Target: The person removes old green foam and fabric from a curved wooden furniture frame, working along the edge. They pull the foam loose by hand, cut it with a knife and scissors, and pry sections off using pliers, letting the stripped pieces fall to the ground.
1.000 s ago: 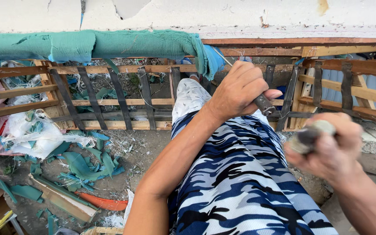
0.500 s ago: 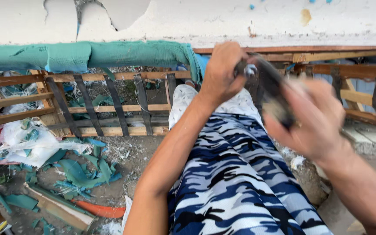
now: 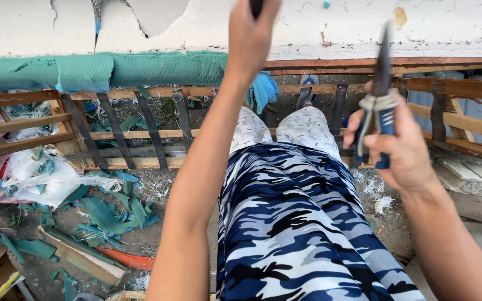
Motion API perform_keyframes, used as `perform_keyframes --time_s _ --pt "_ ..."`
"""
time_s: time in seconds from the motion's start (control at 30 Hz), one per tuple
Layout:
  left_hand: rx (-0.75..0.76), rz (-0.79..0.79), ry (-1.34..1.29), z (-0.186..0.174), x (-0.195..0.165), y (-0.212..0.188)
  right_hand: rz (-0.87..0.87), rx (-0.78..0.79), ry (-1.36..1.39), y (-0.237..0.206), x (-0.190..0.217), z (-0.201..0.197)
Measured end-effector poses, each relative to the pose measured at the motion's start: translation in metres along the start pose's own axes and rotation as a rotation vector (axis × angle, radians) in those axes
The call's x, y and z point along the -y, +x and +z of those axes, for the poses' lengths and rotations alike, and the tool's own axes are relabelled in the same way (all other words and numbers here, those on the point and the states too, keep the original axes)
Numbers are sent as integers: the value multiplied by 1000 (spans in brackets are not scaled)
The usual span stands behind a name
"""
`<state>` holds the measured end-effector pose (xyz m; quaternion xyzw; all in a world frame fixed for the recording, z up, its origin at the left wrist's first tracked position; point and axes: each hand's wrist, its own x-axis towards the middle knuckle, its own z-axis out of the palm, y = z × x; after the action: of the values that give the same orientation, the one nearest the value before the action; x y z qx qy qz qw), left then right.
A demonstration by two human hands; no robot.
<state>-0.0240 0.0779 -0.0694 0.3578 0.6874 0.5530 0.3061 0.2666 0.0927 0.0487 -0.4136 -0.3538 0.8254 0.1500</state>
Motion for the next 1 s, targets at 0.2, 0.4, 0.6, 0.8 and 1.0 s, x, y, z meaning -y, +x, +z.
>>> perform_keyframes --time_s 0.2,0.4,0.6,0.8,1.0 --pt "134 166 95 -39 -38 -123 236 52 -592 12 -36 -2" --pt "-64 -24 -225 -49 -36 -150 60 323 -1309 73 -47 -2" --pt "-191 136 -437 -61 -82 -171 138 485 -1730 122 -23 13" --pt "-195 198 -410 -75 -119 -161 335 558 -1986 148 14 39" --pt "-143 291 -361 -66 -111 -133 288 657 -2072 164 20 54"
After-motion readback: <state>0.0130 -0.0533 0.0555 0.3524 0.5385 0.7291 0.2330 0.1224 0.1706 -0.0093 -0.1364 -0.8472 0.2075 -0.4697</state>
